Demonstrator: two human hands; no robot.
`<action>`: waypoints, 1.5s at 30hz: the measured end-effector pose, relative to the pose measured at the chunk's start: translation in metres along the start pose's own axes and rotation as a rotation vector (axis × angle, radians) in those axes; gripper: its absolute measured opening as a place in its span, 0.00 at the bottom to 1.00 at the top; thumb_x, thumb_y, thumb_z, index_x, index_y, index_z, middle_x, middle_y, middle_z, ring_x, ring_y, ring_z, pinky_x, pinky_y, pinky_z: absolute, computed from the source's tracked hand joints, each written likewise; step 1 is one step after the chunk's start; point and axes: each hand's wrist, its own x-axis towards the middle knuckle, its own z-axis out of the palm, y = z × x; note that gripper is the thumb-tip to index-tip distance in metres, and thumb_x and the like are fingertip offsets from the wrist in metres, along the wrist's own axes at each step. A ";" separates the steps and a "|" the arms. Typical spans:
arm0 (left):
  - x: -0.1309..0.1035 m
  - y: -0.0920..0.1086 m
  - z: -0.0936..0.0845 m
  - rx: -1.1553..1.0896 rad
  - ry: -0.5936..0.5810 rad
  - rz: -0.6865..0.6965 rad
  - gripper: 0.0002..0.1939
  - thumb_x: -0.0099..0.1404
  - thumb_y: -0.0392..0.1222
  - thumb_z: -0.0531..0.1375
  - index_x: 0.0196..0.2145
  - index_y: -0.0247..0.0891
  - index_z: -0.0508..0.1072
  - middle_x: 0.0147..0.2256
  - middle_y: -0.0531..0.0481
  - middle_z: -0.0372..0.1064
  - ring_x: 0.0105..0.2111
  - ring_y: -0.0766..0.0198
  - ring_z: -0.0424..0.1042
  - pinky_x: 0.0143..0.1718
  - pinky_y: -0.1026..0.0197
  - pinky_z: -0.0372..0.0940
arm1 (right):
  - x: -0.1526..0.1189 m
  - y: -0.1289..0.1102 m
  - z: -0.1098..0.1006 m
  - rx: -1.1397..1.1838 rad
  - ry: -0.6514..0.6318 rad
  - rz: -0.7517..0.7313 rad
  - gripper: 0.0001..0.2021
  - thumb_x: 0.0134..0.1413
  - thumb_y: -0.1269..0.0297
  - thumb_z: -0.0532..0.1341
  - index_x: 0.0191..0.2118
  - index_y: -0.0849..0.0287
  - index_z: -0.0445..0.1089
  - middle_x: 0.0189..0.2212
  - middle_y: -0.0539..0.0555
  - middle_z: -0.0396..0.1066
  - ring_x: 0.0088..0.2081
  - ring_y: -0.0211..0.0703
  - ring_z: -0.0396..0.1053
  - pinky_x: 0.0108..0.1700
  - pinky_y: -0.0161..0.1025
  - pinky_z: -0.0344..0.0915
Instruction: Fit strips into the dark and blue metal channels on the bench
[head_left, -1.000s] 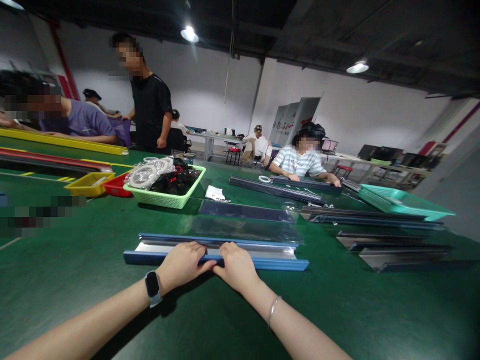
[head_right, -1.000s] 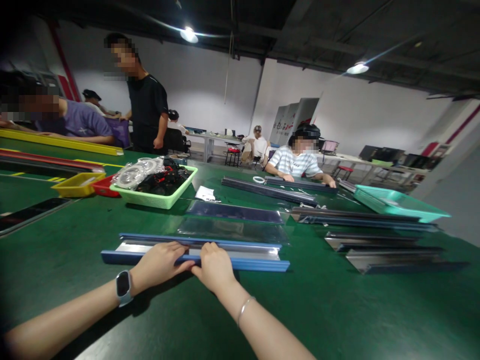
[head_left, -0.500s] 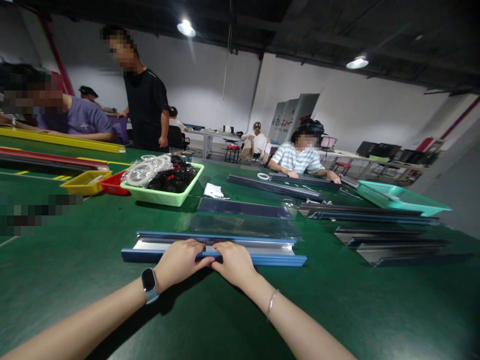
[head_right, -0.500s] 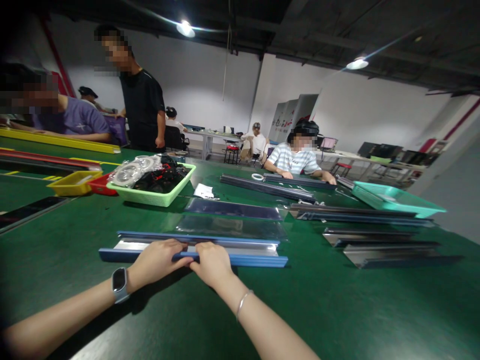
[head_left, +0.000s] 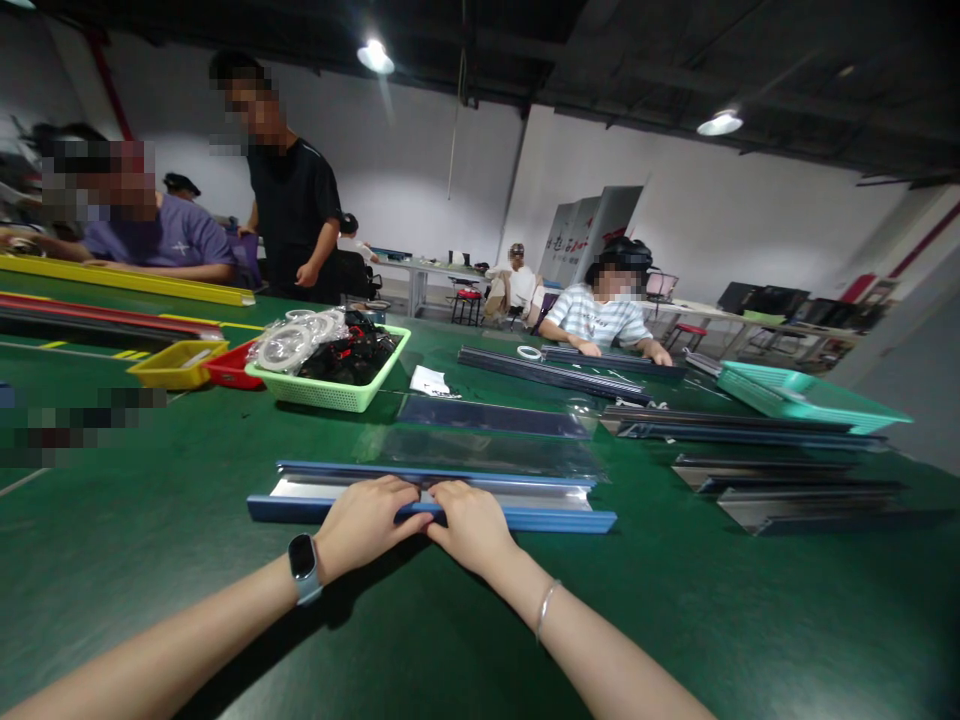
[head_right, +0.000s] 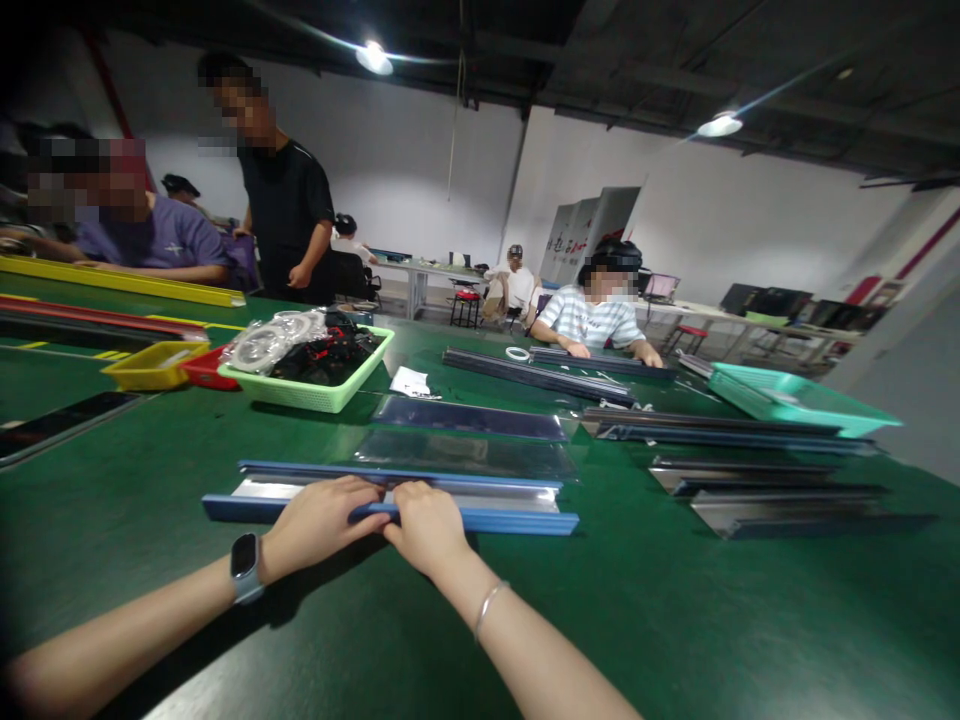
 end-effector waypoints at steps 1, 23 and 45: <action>0.000 0.000 -0.001 -0.009 -0.011 -0.012 0.17 0.65 0.55 0.49 0.36 0.42 0.72 0.38 0.50 0.72 0.40 0.59 0.69 0.40 0.61 0.61 | 0.000 0.000 0.000 0.001 0.003 -0.001 0.16 0.49 0.62 0.60 0.44 0.60 0.67 0.43 0.56 0.71 0.47 0.46 0.65 0.49 0.39 0.61; 0.013 -0.025 -0.014 -0.293 -0.330 0.012 0.17 0.58 0.52 0.58 0.43 0.44 0.71 0.42 0.51 0.71 0.41 0.58 0.70 0.41 0.65 0.59 | 0.002 0.002 -0.020 0.144 -0.139 0.030 0.17 0.51 0.52 0.59 0.46 0.48 0.68 0.46 0.47 0.71 0.47 0.46 0.68 0.48 0.41 0.61; 0.011 -0.022 -0.012 -0.258 -0.269 0.027 0.13 0.59 0.48 0.57 0.42 0.46 0.73 0.46 0.54 0.69 0.45 0.60 0.68 0.46 0.64 0.58 | 0.001 -0.004 -0.027 0.132 -0.114 0.023 0.17 0.51 0.53 0.58 0.47 0.51 0.68 0.49 0.49 0.68 0.48 0.45 0.66 0.50 0.40 0.60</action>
